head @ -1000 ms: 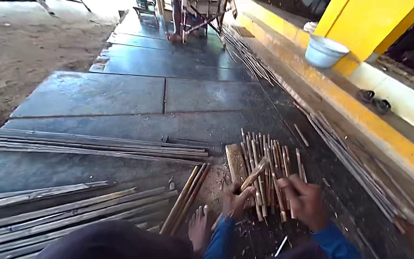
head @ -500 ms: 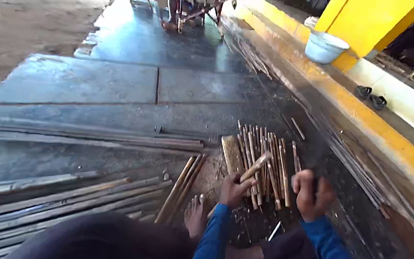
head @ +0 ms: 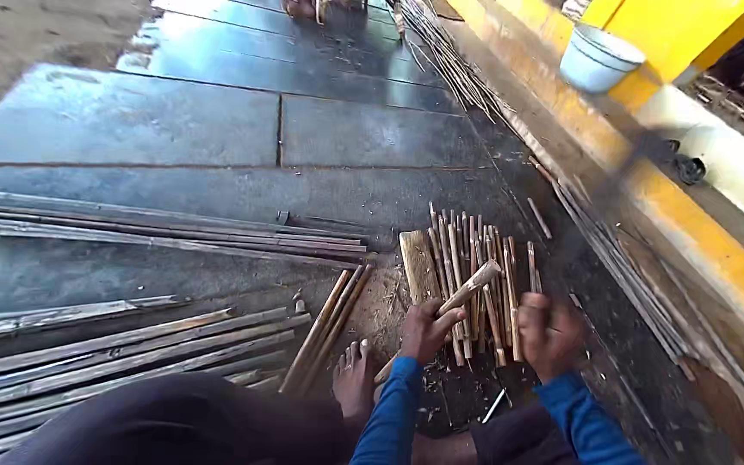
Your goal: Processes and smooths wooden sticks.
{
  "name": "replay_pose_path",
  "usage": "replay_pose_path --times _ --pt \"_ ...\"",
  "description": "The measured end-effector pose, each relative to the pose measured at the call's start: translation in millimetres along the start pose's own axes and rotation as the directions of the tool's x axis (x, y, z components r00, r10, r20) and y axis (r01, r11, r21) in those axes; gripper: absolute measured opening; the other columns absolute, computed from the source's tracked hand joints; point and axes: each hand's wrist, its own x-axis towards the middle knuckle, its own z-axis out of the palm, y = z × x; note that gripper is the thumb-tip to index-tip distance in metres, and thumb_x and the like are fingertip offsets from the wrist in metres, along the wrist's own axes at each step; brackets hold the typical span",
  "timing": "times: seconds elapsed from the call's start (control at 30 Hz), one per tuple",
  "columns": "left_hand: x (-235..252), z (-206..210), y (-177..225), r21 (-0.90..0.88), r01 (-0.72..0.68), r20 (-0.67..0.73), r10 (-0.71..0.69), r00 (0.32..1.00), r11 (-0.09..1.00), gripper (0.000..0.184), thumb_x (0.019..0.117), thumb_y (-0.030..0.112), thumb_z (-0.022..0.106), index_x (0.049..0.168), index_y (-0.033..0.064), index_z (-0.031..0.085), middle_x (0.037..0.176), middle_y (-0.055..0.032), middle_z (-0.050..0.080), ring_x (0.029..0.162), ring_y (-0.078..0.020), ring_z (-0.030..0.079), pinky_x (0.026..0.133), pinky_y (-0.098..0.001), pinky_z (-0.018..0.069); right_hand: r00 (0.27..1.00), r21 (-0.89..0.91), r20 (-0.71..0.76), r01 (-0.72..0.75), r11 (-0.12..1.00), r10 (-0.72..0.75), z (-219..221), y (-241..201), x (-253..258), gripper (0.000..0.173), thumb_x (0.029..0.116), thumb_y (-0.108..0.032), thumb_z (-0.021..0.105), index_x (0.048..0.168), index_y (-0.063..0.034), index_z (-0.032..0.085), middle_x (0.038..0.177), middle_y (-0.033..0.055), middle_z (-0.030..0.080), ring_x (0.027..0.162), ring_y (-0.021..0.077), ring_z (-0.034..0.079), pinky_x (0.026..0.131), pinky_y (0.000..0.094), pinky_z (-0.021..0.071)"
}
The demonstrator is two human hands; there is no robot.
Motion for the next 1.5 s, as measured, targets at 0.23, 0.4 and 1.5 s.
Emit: replay_pose_path --times 0.23,0.4,1.5 --pt "0 14 -7 -0.036 -0.051 -0.062 0.049 0.997 0.998 0.050 0.0744 0.064 0.082 0.080 0.0152 0.071 0.059 0.0028 0.061 0.051 -0.0120 0.057 0.053 -0.0387 0.0536 1.000 0.039 0.011 -0.013 0.999 0.012 -12 4 6 0.046 0.1068 -0.046 0.048 0.089 -0.0071 0.066 0.059 0.0009 0.058 0.048 0.0150 0.058 0.044 0.0385 0.0521" --pt "6 15 -3 -0.023 -0.084 -0.120 0.081 0.989 0.996 0.051 0.0764 0.062 0.081 0.077 0.0123 0.072 0.060 0.0005 0.061 0.053 -0.0136 0.058 0.054 -0.0402 0.0545 0.998 0.055 -0.059 0.016 0.998 -0.013 -28 0 15 0.043 0.1070 -0.043 0.051 0.088 -0.0078 0.066 0.063 -0.0005 0.061 0.052 0.0113 0.061 0.047 0.0348 0.0559" --pt "2 18 -4 0.098 -0.149 -0.082 0.157 0.984 0.984 0.050 0.0826 0.067 0.074 0.080 0.0166 0.071 0.061 0.0036 0.062 0.053 -0.0122 0.059 0.053 -0.0390 0.0547 0.986 -0.212 0.153 0.096 0.972 -0.064 -21 11 5 0.052 0.1015 -0.059 0.051 0.075 -0.0148 0.063 0.052 -0.0017 0.052 0.044 0.0157 0.054 0.040 0.0394 0.0450"
